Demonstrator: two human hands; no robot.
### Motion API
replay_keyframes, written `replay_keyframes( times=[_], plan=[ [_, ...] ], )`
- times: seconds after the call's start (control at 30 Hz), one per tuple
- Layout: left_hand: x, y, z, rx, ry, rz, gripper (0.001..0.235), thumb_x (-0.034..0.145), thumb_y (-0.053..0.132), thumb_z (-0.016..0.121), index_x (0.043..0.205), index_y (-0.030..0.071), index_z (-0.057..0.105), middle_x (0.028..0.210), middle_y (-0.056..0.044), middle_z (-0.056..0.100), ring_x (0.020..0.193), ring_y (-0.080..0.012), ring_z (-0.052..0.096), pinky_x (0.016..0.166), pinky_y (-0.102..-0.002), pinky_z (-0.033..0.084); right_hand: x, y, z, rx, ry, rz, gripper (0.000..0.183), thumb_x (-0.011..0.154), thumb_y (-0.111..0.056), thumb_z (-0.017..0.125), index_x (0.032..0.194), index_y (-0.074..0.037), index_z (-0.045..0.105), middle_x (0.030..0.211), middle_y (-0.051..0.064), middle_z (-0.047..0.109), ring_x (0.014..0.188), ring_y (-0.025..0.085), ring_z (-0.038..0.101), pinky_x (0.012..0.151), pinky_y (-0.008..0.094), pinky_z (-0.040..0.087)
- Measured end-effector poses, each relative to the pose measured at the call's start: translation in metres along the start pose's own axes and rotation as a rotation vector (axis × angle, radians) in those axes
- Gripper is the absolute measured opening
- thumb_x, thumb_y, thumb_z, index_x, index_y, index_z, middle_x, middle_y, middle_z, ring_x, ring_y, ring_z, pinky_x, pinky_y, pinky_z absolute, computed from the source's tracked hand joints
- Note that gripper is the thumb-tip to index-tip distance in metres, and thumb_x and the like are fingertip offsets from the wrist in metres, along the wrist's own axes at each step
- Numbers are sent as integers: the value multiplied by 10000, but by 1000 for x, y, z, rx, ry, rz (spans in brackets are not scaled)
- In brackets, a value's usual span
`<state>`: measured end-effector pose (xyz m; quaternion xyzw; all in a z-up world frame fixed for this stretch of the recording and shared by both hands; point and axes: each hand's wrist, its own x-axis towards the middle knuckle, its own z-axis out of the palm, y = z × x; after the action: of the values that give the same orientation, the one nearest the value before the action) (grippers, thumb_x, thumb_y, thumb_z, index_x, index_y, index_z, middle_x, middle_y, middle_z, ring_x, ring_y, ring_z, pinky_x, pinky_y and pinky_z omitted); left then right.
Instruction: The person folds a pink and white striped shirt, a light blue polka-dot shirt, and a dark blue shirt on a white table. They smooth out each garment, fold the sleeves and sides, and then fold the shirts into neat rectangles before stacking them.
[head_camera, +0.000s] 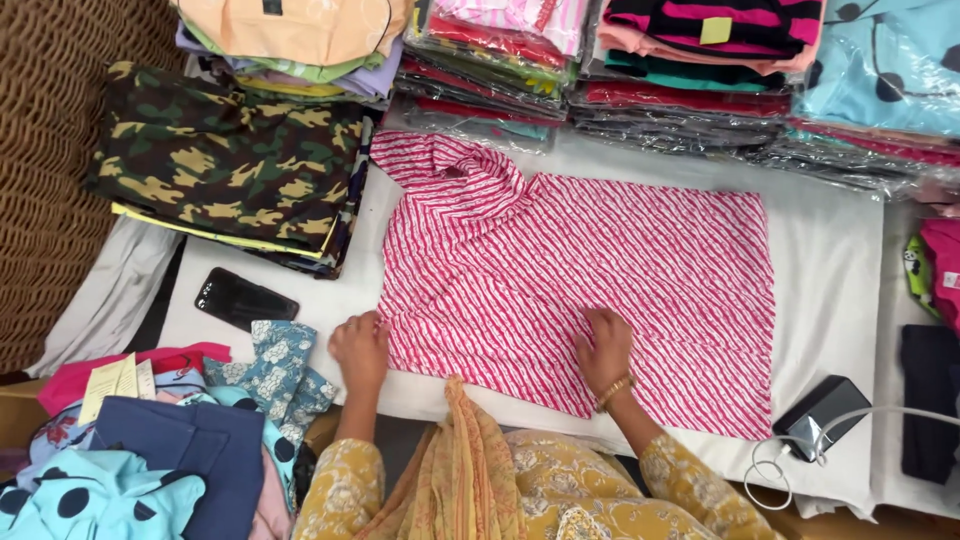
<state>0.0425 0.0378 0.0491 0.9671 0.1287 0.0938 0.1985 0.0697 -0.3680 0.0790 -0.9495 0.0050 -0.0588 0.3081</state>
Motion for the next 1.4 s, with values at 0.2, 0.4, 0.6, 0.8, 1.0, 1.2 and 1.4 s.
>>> replay_keyframes(
  times=[0.2, 0.4, 0.6, 0.8, 1.0, 1.2, 1.4],
  plan=[
    [-13, -36, -8, 95, -138, -137, 209, 844, 355, 797, 936, 171, 763, 980, -28, 720, 1004, -281, 606, 1051, -515, 340, 70, -87, 65, 89, -210, -452, 338, 875, -115, 722, 1208, -168, 696, 1227, 60, 666, 1143, 291, 596, 971, 464, 460],
    [-15, -27, -14, 56, -58, -161, 241, 759, 363, 841, 879, 166, 772, 1018, -32, 678, 1055, -291, 565, 1031, -518, 323, 101, -136, 115, -149, -205, -717, 401, 787, -116, 651, 1173, -196, 728, 1327, 168, 576, 1206, 379, 493, 980, 606, 377],
    [-15, -11, -20, 115, -71, -266, 291, 756, 359, 850, 878, 110, 759, 1129, -71, 637, 1114, -318, 527, 1065, -540, 298, 96, -131, 116, -376, -518, -328, 205, 1015, -177, 548, 1170, -159, 681, 1460, 81, 532, 1438, 271, 434, 1225, 528, 313],
    [-26, 46, 13, -191, -145, -63, 252, 1047, 246, 593, 1197, 62, 676, 1352, -157, 608, 1251, -373, 524, 1088, -547, 397, 1, -108, 111, -473, -447, -556, 427, 987, -189, 537, 1408, -124, 578, 1552, 137, 459, 1456, 335, 422, 1097, 632, 347],
    [-29, 72, 39, -65, -448, 351, 556, 987, 426, 522, 1501, 218, 487, 1640, -112, 310, 1505, -370, 257, 1204, -618, 160, -35, -29, 33, -285, -808, -268, 693, 964, -452, 523, 1582, -233, 298, 1685, 65, 177, 1552, 270, 107, 1197, 642, 53],
    [-30, 69, 42, 59, -333, 371, 612, 1003, 489, 466, 1581, 320, 360, 1713, -45, 176, 1571, -351, 131, 1224, -634, 69, -48, 104, -26, -390, -87, 104, 571, 918, -378, 626, 1435, -159, 523, 1536, 127, 428, 1410, 313, 394, 1093, 601, 305],
    [-31, 79, 59, 94, -306, 332, 626, 1014, 525, 412, 1600, 318, 330, 1721, -81, 145, 1575, -378, 89, 1211, -672, 12, -33, 56, -12, -169, -92, 267, 326, 805, -444, 801, 869, -131, 732, 917, 96, 714, 907, 314, 637, 812, 504, 489]
  ],
)
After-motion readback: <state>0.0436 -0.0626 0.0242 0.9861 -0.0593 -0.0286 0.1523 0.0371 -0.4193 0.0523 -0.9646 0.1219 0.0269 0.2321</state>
